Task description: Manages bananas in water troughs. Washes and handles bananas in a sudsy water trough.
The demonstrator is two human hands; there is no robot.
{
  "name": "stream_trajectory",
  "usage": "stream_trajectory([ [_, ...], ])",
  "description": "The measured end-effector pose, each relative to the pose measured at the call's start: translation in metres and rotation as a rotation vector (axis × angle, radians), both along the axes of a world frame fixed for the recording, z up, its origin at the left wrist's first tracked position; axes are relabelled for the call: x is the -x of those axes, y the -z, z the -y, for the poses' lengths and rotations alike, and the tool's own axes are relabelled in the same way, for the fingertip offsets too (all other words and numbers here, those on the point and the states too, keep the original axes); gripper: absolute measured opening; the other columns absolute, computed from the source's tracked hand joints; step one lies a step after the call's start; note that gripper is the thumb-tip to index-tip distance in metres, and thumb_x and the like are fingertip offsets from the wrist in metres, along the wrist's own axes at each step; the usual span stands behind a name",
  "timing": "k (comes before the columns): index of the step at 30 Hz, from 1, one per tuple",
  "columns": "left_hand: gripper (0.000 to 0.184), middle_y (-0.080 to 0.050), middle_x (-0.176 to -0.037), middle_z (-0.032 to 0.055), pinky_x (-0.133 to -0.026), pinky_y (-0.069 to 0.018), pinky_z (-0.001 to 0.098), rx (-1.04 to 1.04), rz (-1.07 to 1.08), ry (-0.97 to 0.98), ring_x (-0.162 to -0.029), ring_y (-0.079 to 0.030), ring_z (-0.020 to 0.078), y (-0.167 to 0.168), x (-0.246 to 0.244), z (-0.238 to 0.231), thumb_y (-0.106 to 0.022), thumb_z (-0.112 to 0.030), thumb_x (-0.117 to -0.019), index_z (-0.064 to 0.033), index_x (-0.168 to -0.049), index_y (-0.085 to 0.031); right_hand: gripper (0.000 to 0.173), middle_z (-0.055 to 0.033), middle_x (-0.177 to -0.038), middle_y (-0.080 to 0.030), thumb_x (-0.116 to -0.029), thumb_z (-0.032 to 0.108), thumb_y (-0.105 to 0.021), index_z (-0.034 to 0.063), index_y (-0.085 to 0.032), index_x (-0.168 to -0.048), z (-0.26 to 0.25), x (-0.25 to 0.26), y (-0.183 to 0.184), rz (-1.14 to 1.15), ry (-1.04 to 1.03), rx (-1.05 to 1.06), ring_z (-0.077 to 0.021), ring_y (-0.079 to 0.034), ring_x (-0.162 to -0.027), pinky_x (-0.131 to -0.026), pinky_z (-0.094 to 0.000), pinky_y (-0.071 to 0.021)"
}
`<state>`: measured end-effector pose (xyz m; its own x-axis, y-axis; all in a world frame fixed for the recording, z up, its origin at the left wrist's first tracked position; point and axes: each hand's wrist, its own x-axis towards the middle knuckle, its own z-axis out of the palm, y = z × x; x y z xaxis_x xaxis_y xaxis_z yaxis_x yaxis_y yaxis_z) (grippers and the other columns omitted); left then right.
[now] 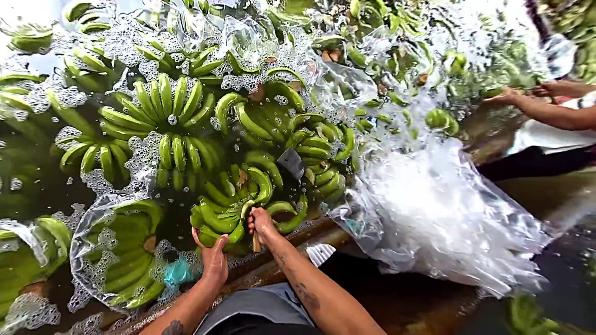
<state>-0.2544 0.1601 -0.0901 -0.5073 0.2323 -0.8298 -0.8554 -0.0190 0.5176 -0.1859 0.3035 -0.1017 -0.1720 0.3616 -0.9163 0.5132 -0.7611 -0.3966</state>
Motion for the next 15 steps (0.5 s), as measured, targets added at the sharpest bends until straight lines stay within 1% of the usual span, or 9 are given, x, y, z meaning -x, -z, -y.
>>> stream_trajectory([
  [3, 0.108, -0.050, -0.145, 0.0206, -0.083, -0.0602, 0.0474, -0.028, -0.094, 0.211, -0.112, -0.065, 0.0302, 0.033, 0.018, 0.030, -0.070, 0.002, -0.0843, -0.0254, -0.163, -0.001, 0.028, 0.0011, -0.071, -0.049, -0.1132, 0.027, -0.031, 0.0062, -0.050, -0.116, 0.029, -0.014, -0.068, -0.201, -0.362, 0.106, -0.0074, -0.043, -0.048, -0.045, -0.0235, -0.0417],
  [5, 0.095, -0.057, -0.134, 0.0189, -0.082, -0.0604, 0.0438, -0.014, -0.054, 0.393, -0.105, -0.067, 0.0262, 0.058, 0.041, 0.057, -0.068, -0.001, -0.0862, -0.0145, -0.161, -0.010, 0.031, -0.0032, -0.075, -0.056, -0.1115, 0.031, -0.041, 0.0033, -0.054, -0.116, 0.027, -0.022, -0.076, -0.182, -0.600, -0.079, -0.0120, -0.054, -0.056, -0.053, -0.0293, -0.0507],
  [7, 0.074, -0.061, -0.124, 0.0205, -0.080, -0.0596, 0.0460, 0.075, -0.007, 0.575, -0.101, -0.068, 0.0284, 0.068, 0.081, 0.055, -0.065, -0.007, -0.0934, -0.0072, -0.155, -0.024, 0.046, -0.0146, -0.095, -0.066, -0.1027, 0.041, -0.061, -0.0010, -0.061, -0.120, 0.002, -0.013, -0.050, -0.030, -0.830, -0.383, -0.0259, -0.066, -0.083, -0.078, -0.0468, -0.0554],
  [8, 0.075, -0.060, -0.129, 0.0228, -0.083, -0.0581, 0.0509, 0.137, 0.014, 0.657, -0.106, -0.066, 0.0328, 0.061, 0.102, 0.043, -0.066, -0.014, -0.0959, -0.0110, -0.157, -0.024, 0.051, -0.0175, -0.110, -0.067, -0.0973, 0.045, -0.068, -0.0005, -0.063, -0.121, -0.009, -0.006, -0.033, 0.011, -0.952, -0.502, -0.0311, -0.066, -0.098, -0.088, -0.0536, -0.0533],
  [10, 0.085, -0.054, -0.140, 0.0264, -0.086, -0.0569, 0.0596, 0.203, -0.015, 0.767, -0.114, -0.064, 0.0410, 0.028, 0.139, 0.011, -0.066, -0.035, -0.0992, -0.0204, -0.163, -0.012, 0.060, -0.0157, -0.136, -0.063, -0.0904, 0.045, -0.076, 0.0083, -0.062, -0.136, -0.023, 0.007, 0.001, -0.026, -1.157, -0.617, -0.0345, -0.064, -0.120, -0.098, -0.0597, -0.0511],
  [12, 0.077, -0.055, -0.133, 0.0260, -0.078, -0.0586, 0.0546, 0.165, -0.095, 0.711, -0.099, -0.066, 0.0373, -0.011, 0.169, -0.015, -0.050, -0.044, -0.1070, -0.0179, -0.164, -0.006, 0.063, -0.0125, -0.141, -0.063, -0.0885, 0.036, -0.080, 0.0139, -0.058, -0.144, -0.034, 0.016, 0.029, -0.119, -1.163, -0.544, -0.0320, -0.062, -0.127, -0.106, -0.0584, -0.0484],
  [13, 0.067, -0.062, -0.124, 0.0220, -0.077, -0.0598, 0.0488, 0.111, -0.142, 0.610, -0.092, -0.069, 0.0317, -0.028, 0.183, -0.021, -0.040, -0.045, -0.1098, -0.0149, -0.163, -0.013, 0.053, -0.0156, -0.131, -0.068, -0.0879, 0.026, -0.080, 0.0080, -0.065, -0.135, -0.040, 0.017, 0.042, -0.185, -1.048, -0.485, -0.0306, -0.065, -0.121, -0.106, -0.0546, -0.0497],
  [14, 0.060, -0.068, -0.119, 0.0187, -0.080, -0.0610, 0.0455, 0.035, -0.202, 0.502, -0.093, -0.072, 0.0284, -0.042, 0.196, -0.021, -0.032, -0.046, -0.1109, -0.0125, -0.159, -0.021, 0.040, -0.0169, -0.119, -0.071, -0.0886, 0.019, -0.079, 0.0015, -0.070, -0.123, -0.046, 0.015, 0.051, -0.234, -0.917, -0.437, -0.0269, -0.069, -0.109, -0.101, -0.0483, -0.0537],
  [15, 0.058, -0.069, -0.120, 0.0165, -0.086, -0.0609, 0.0458, -0.036, -0.278, 0.422, -0.100, -0.073, 0.0277, -0.050, 0.209, -0.016, -0.030, -0.045, -0.1114, -0.0141, -0.159, -0.020, 0.031, -0.0166, -0.113, -0.073, -0.0908, 0.015, -0.075, -0.0017, -0.071, -0.118, -0.053, 0.010, 0.059, -0.238, -0.799, -0.399, -0.0232, -0.070, -0.103, -0.097, -0.0432, -0.0555],
])
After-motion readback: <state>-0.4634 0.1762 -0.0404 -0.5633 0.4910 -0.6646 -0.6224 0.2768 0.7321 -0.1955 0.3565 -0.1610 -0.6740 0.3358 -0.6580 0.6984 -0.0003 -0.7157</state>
